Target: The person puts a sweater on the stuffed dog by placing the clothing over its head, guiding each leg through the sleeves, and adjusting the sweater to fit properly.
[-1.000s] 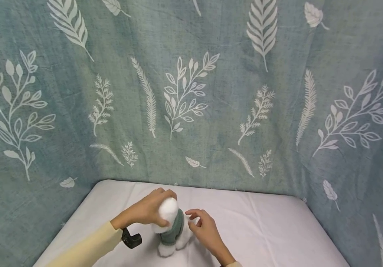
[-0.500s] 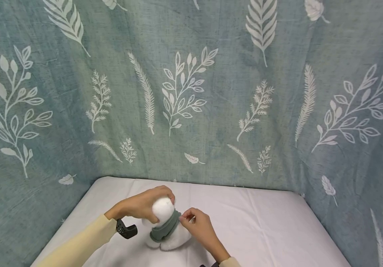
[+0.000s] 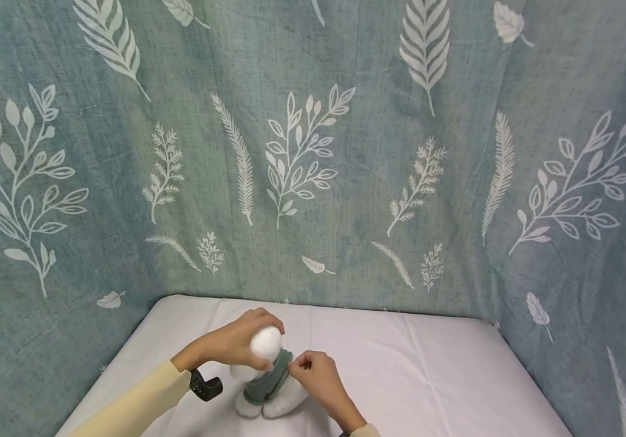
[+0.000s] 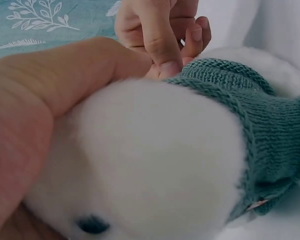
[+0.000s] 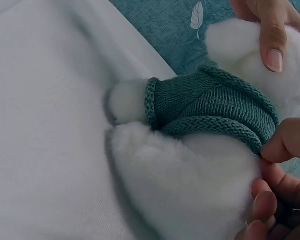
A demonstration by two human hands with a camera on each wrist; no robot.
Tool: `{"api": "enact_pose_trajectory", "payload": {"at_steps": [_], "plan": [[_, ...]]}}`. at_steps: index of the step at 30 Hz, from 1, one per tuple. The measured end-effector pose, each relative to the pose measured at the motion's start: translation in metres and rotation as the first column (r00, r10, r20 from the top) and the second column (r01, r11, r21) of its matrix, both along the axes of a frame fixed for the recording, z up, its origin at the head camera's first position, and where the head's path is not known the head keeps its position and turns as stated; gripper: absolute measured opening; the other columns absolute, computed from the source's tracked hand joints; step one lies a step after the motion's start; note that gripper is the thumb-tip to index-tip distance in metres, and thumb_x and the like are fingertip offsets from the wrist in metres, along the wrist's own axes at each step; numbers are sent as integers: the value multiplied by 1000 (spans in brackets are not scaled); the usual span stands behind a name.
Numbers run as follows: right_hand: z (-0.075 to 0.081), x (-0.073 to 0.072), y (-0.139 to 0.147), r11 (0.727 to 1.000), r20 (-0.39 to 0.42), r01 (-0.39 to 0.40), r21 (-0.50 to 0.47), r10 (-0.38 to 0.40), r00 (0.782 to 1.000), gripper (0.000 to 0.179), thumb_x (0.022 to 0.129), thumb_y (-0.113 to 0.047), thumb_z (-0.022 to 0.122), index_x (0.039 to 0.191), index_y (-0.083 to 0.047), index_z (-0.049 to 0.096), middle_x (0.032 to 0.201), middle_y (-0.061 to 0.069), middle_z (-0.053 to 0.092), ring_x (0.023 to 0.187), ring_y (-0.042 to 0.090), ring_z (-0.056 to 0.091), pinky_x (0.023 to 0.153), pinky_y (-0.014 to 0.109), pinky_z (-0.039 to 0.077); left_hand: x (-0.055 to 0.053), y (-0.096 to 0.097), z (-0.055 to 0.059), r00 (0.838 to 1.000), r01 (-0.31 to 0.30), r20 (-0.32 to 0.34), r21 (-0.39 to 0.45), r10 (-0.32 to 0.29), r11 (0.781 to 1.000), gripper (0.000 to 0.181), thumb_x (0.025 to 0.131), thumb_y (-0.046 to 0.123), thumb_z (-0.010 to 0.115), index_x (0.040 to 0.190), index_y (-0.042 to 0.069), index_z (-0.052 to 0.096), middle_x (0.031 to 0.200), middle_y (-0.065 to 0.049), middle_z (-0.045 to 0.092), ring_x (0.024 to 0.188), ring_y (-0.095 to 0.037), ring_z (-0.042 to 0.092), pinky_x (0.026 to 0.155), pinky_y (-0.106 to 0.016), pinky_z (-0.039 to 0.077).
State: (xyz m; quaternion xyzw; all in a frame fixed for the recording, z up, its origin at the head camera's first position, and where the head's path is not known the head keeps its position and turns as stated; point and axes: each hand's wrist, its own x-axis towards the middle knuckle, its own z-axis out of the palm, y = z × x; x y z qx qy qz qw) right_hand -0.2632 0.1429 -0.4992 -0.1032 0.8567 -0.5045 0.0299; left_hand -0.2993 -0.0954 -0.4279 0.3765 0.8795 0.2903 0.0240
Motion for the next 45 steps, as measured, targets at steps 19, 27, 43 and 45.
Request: {"api": "enact_pose_trajectory", "payload": {"at_steps": [19,27,43,45], "plan": [[-15,-9,18,995,-15,56,81,-55,998,11,86,-19,68,81,-10,68,76,-1,61,70,17,53,61,32,43,1,-13,-6,998,-56,26,33,55,998,57,78,37,86,127,27,59,124,-1,53,112,-23,51,74,-41,53],[-7,-30,4,990,-19,88,114,-87,996,26,96,-34,72,89,-8,76,82,-1,69,74,15,58,65,33,47,1,-10,-7,999,-40,11,24,39,999,56,79,36,86,127,29,59,124,0,52,112,-22,50,75,-38,52],[-22,-60,17,983,69,8,185,-21,997,29,87,-12,73,59,-8,67,57,-5,56,55,12,46,52,26,39,4,-3,-8,1000,-30,1,4,30,1000,57,77,35,86,128,25,60,125,1,52,113,-20,48,76,-35,51],[-27,-62,20,981,87,19,193,-36,996,31,87,-11,72,57,-8,65,55,-4,54,53,12,45,51,25,39,5,-1,-8,1000,-31,-4,0,31,1000,58,77,35,86,128,25,60,125,1,52,114,-20,48,76,-35,51]]}}
